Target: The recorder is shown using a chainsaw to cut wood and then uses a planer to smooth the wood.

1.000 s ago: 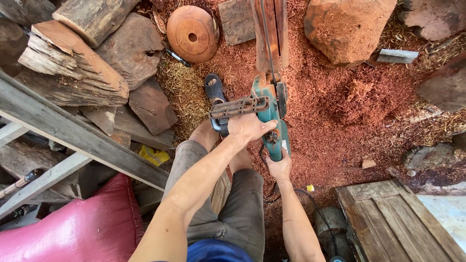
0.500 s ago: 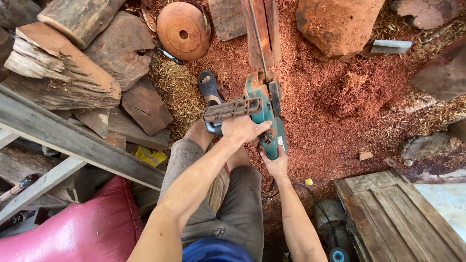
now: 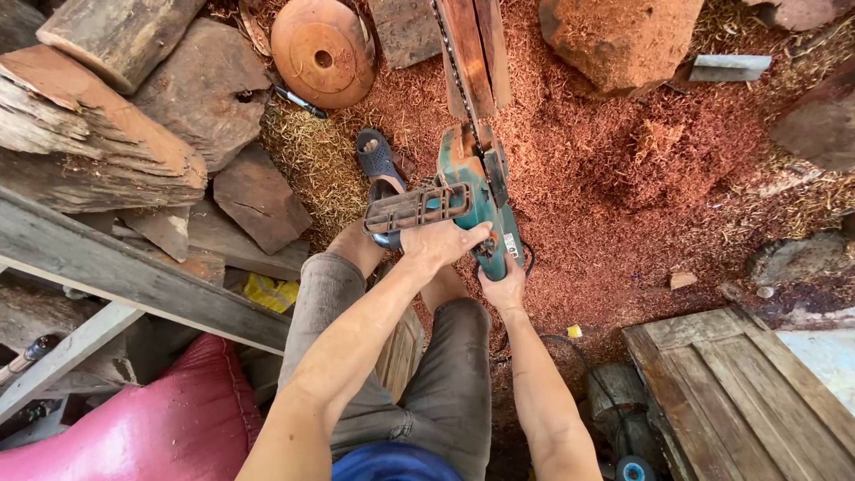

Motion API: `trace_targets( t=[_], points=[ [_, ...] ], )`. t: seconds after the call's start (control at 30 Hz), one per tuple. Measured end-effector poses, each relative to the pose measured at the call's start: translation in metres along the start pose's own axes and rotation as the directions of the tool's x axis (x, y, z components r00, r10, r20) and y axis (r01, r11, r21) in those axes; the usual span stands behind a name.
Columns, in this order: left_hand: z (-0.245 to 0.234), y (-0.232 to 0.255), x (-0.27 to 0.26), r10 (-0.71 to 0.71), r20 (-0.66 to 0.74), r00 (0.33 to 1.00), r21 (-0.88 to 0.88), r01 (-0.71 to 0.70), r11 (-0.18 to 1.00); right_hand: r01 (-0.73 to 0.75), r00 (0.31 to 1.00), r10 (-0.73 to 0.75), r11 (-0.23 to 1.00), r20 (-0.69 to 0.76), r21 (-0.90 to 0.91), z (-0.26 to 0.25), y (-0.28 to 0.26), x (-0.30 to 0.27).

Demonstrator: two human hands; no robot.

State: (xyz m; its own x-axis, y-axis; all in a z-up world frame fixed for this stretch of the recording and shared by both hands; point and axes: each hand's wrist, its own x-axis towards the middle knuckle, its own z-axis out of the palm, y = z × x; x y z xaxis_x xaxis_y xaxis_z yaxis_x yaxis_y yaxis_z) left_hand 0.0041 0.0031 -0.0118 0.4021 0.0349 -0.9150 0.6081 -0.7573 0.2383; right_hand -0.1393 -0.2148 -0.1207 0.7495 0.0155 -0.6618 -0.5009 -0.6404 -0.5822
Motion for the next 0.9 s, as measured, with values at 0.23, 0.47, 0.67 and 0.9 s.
trace_targets(
  t=[0.23,0.47,0.67,0.9],
  points=[
    [0.006,-0.003,0.011,-0.015,0.009,1.0,0.003,0.015,1.0,-0.011,1.0,0.011,0.999,0.008,0.038,0.007,0.003,0.01],
    [0.012,-0.001,0.014,-0.044,0.071,0.996,-0.009,0.045,0.999,0.031,0.999,-0.031,0.999,0.011,0.021,0.011,0.017,0.019],
    [0.017,-0.007,0.016,-0.001,-0.023,1.0,-0.048,-0.001,0.999,0.048,0.998,-0.05,0.997,0.029,0.052,0.011,0.018,0.022],
    [0.022,-0.015,0.021,-0.066,0.135,0.989,-0.054,0.074,0.996,0.066,0.998,-0.067,0.998,0.017,0.017,0.013,0.017,0.018]
  ],
)
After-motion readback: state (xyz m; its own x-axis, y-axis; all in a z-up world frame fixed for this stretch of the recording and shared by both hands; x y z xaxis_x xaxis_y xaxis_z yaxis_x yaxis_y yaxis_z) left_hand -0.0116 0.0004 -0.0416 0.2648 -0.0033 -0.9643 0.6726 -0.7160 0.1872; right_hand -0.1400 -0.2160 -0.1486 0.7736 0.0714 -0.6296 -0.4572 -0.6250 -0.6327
